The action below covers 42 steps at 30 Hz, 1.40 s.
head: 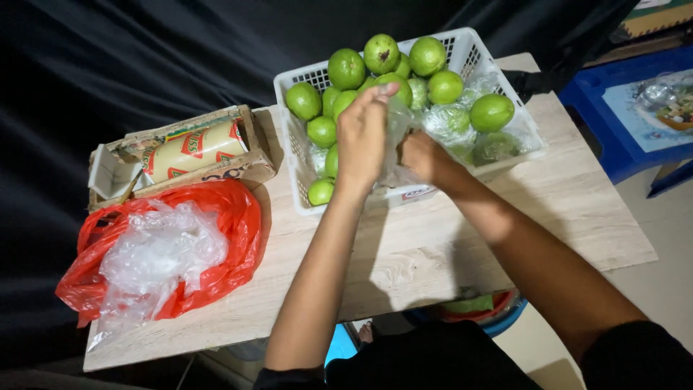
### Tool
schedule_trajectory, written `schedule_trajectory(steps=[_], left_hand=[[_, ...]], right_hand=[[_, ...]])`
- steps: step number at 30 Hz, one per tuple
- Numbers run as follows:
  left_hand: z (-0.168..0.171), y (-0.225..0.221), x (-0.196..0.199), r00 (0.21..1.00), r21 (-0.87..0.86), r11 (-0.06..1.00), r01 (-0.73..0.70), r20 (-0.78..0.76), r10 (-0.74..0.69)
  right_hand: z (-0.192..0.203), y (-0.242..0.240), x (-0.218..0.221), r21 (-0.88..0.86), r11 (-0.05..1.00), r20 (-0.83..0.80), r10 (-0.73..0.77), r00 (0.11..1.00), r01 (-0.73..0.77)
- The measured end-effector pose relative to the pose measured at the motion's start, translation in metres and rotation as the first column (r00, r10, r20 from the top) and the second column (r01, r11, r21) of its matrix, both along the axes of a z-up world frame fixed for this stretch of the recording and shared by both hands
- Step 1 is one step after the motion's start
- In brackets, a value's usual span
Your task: Picking up guavas from a crate and placing them into individual plastic bags for packaging.
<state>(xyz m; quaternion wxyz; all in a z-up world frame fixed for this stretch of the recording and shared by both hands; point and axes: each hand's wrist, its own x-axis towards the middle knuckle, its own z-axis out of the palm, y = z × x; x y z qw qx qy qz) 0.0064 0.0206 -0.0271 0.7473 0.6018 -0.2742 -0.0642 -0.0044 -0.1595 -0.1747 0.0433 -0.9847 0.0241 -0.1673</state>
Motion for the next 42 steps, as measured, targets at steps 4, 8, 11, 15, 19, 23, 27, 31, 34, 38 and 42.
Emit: schedule_trajectory(steps=[4,8,11,15,19,23,27,31,34,38,42], left_hand=[[-0.046,0.009,0.027,0.933,0.388,0.877,-0.284,0.323,0.160],[-0.103,0.010,0.063,0.933,0.214,0.922,-0.323,0.236,0.272],[-0.122,0.025,0.079,0.950,0.199,0.932,-0.302,0.138,0.279],[-0.097,0.056,0.040,0.965,0.216,0.954,0.210,-0.201,-0.167],[-0.103,0.066,0.018,0.815,0.125,0.807,0.577,-0.028,-0.579],[-0.125,0.079,0.016,0.839,0.593,0.650,0.475,-0.081,-0.539],[-0.155,0.160,0.047,0.993,0.572,0.817,0.081,0.021,-0.114],[-0.149,0.308,0.077,0.682,0.528,0.519,-0.672,0.170,0.711],[-0.218,0.429,0.120,0.186,0.051,0.185,-0.981,0.486,0.854],[-0.209,0.425,0.134,0.157,0.200,0.033,-0.979,0.643,0.750],[-0.328,0.432,0.194,0.505,0.593,0.018,-0.805,0.670,0.544]], right_hand=[[0.099,0.044,-0.050,0.616,0.758,-0.264,-0.059,0.963,0.215],[0.121,0.056,-0.081,0.953,0.295,-0.096,0.104,0.990,0.062],[0.108,0.041,-0.081,0.990,-0.059,0.139,0.284,0.949,-0.127],[0.086,0.038,-0.068,0.854,-0.497,0.332,0.299,0.895,-0.151],[0.067,0.049,-0.059,0.691,-0.715,0.394,0.256,0.883,-0.101],[0.058,0.057,-0.058,0.656,-0.751,0.393,0.264,0.881,-0.068],[0.056,0.059,-0.054,0.693,-0.712,0.368,0.209,0.906,-0.117],[0.050,0.050,-0.045,0.776,-0.604,0.331,0.144,0.932,-0.182],[0.042,0.040,-0.041,0.884,-0.416,0.226,-0.024,0.974,-0.215],[0.039,0.034,-0.021,0.971,-0.230,-0.098,-0.169,0.981,0.057],[0.016,0.039,-0.018,0.922,0.329,-0.145,-0.201,0.969,0.207]])
